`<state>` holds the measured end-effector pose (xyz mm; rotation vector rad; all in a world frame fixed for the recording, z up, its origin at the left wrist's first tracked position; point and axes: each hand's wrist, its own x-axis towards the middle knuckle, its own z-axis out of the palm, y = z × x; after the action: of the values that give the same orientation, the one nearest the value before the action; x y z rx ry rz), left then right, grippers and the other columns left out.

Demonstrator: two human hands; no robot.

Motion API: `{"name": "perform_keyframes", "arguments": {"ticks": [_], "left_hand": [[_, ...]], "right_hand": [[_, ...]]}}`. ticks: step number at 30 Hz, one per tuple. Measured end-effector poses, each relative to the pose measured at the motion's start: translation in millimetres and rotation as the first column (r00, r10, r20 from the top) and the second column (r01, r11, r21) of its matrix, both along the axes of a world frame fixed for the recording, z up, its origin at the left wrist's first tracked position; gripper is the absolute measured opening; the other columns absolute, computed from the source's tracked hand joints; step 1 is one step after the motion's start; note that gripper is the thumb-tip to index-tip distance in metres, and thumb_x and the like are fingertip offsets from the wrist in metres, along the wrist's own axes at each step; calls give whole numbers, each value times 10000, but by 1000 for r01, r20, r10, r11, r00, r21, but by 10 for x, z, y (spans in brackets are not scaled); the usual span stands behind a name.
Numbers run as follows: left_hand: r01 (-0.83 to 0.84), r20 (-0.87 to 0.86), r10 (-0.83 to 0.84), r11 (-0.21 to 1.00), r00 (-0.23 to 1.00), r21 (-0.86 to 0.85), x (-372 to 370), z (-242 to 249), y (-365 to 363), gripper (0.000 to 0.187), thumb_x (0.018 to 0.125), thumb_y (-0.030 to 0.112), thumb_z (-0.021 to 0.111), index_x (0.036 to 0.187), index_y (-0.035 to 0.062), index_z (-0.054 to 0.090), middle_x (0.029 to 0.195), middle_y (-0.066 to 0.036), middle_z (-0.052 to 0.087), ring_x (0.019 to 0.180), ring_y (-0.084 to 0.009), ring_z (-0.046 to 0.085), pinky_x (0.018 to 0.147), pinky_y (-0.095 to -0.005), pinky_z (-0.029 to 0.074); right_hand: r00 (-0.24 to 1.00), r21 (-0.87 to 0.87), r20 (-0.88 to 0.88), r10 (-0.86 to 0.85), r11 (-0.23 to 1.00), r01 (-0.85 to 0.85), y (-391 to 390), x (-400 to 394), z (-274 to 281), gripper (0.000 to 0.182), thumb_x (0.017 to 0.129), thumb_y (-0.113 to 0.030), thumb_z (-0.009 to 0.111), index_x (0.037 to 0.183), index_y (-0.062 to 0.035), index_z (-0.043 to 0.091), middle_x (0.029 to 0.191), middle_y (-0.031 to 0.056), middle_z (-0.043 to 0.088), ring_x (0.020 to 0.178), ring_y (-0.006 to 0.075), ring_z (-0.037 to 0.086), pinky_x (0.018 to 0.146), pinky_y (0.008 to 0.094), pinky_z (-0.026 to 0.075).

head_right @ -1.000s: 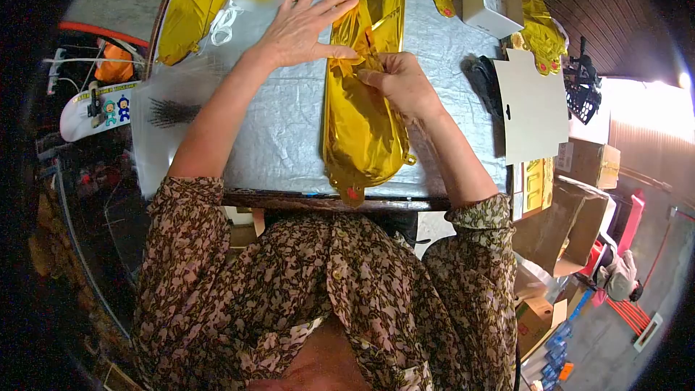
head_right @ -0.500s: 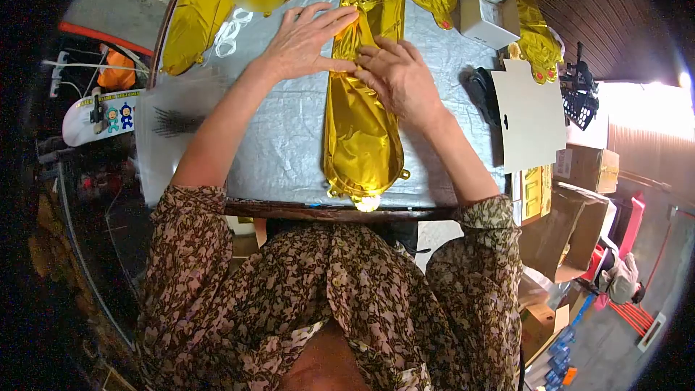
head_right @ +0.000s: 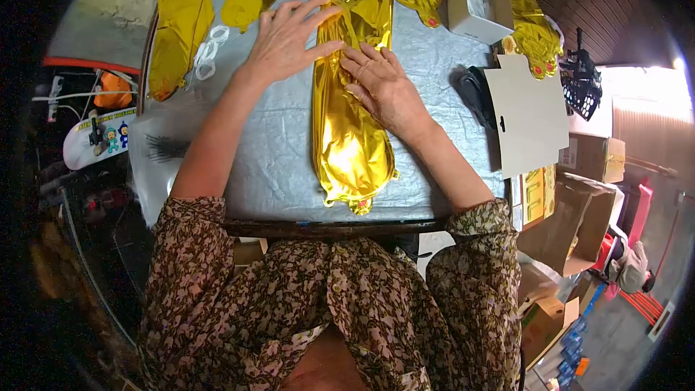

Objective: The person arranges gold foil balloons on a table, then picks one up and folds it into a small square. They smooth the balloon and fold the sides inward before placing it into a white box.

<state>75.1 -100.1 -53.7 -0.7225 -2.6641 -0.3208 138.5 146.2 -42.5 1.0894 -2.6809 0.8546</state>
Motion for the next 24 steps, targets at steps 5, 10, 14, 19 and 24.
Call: {"name": "perform_keyframes", "arguments": {"ticks": [5,10,14,19,24], "left_hand": [[-49,35,48,998,998,27,-18,77,84,597,959,565,623,1438,211,591,1484,16,543,1285,-239,489,1022,-493,360],[103,114,-149,937,982,333,271,265,333,424,979,79,573,1402,53,588,1412,-111,606,1230,-343,567,1057,-461,465],[130,220,-225,916,949,379,337,123,379,428,964,51,579,1392,34,589,1357,-147,637,1222,-368,573,1075,-430,472],[150,215,-241,917,946,371,314,135,357,436,998,82,589,1432,54,562,1371,-162,630,1223,-375,564,1064,-422,464],[159,208,-254,908,945,388,337,127,360,425,988,137,633,1400,47,591,1358,-153,639,1218,-362,570,1069,-417,466]], "right_hand": [[1000,-26,-7,-6,1000,5,17,12,-37,452,952,-141,701,1394,-80,626,1460,129,597,1410,368,506,1205,501,359],[999,-17,-35,-23,1000,22,19,24,-84,453,961,-192,691,1392,-78,613,1472,127,583,1400,352,513,1190,510,366],[999,-48,-46,-7,999,4,10,-14,-77,457,961,-205,694,1394,-83,614,1478,119,576,1414,348,496,1197,521,354],[927,-432,300,-225,835,342,100,-77,99,277,992,-104,667,1245,7,688,1147,161,745,1038,243,712,933,354,551],[810,-213,374,-452,808,549,382,-774,136,285,977,-222,700,997,55,760,723,48,710,593,103,606,565,287,495]]}}
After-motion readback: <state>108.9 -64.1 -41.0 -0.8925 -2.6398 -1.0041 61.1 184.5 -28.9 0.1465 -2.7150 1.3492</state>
